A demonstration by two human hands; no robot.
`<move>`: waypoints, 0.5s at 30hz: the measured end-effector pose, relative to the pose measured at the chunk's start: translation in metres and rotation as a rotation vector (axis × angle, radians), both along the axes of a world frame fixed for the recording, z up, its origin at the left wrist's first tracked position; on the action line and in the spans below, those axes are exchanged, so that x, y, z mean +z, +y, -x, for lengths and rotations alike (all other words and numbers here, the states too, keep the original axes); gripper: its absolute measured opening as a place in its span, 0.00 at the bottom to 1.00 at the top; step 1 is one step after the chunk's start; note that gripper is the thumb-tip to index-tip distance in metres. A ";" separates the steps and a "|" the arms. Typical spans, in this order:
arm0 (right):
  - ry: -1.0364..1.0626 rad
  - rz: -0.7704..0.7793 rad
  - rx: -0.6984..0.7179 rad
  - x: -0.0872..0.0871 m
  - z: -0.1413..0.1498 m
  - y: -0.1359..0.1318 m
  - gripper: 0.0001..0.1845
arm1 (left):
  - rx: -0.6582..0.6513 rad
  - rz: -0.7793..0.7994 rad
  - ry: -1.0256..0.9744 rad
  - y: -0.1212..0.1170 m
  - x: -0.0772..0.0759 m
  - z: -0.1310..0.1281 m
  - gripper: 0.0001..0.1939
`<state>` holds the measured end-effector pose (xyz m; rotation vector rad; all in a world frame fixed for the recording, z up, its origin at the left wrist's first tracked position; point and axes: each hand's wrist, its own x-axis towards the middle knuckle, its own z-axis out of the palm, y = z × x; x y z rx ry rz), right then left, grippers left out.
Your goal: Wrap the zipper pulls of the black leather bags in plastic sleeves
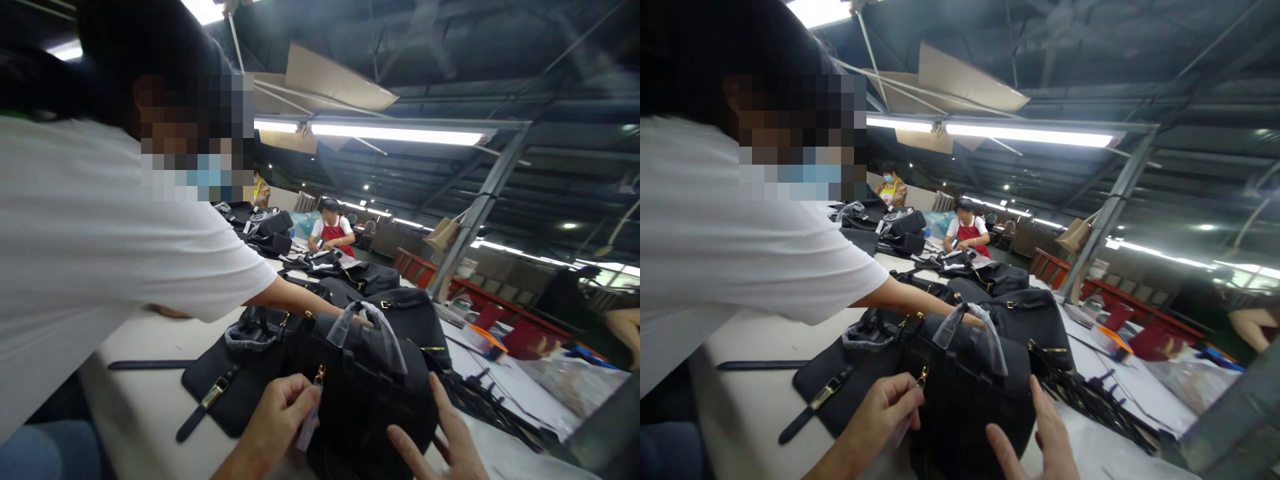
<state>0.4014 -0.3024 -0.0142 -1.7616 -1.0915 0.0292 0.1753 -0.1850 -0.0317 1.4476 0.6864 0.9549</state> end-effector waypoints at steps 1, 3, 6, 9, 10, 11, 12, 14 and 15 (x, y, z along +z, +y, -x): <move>-0.004 0.010 0.019 -0.006 0.003 0.003 0.51 | 0.010 -0.014 -0.001 0.001 -0.002 0.006 0.23; 0.000 0.011 0.030 -0.013 0.011 0.007 0.51 | 0.128 -0.068 -0.015 0.006 -0.006 0.019 0.23; -0.034 -0.008 -0.040 -0.013 0.022 0.010 0.46 | 0.349 -0.101 -0.004 0.018 -0.012 0.031 0.18; -0.083 0.005 -0.088 -0.010 0.024 0.010 0.44 | 0.308 -0.079 0.047 0.024 -0.016 0.030 0.14; -0.089 0.010 -0.084 -0.009 0.023 0.010 0.44 | 0.296 -0.084 0.052 0.023 -0.018 0.028 0.14; -0.093 0.012 -0.076 -0.010 0.021 0.010 0.43 | 0.308 -0.094 0.043 0.023 -0.019 0.024 0.14; -0.096 0.012 -0.072 -0.011 0.020 0.011 0.43 | 0.340 -0.103 0.021 0.023 -0.021 0.021 0.13; -0.103 0.010 -0.077 -0.016 0.015 0.012 0.43 | 0.391 -0.096 -0.043 0.025 -0.025 0.014 0.15; -0.108 0.010 -0.086 -0.021 0.013 0.013 0.44 | 0.371 -0.077 -0.074 0.028 -0.027 0.012 0.18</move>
